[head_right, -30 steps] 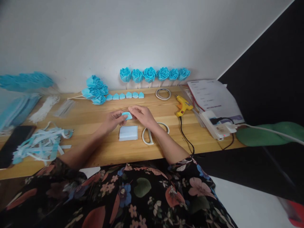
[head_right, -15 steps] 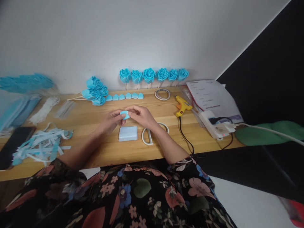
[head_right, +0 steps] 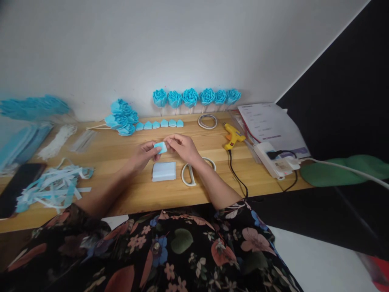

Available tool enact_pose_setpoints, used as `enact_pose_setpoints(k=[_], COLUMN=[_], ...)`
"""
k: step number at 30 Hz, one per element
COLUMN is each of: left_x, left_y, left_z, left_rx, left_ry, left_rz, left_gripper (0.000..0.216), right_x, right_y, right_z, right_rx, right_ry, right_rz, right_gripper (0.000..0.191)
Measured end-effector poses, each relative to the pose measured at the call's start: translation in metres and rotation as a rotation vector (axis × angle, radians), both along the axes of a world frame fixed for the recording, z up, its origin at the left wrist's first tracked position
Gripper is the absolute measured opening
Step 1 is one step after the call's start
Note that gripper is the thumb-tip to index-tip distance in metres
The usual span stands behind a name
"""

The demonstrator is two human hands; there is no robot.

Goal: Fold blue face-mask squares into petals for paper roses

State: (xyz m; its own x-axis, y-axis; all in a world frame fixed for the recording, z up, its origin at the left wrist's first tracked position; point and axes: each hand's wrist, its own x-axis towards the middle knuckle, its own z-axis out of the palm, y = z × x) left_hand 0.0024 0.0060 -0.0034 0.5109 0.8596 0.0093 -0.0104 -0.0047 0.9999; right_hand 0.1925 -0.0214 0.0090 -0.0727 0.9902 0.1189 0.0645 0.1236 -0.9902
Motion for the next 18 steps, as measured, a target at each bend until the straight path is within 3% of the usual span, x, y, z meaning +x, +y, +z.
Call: enact_pose_setpoints(k=[10, 18], left_x=[-0.0017, -0.0002], left_y=[0.0009, -0.0022], left_z=[-0.0027, -0.0029], left_rx=[0.101, 0.132], left_ry=[0.034, 0.09], left_rz=[0.061, 0.073], left_gripper=[0.031, 0.033], right_x=[-0.0001, 0.0002], right_y=[-0.0027, -0.0029], right_z=[0.0035, 0.0029], right_rx=[-0.046, 0.011], right_ry=[-0.04, -0.211], right_rz=[0.066, 0.069], right_gripper=[0.042, 0.026])
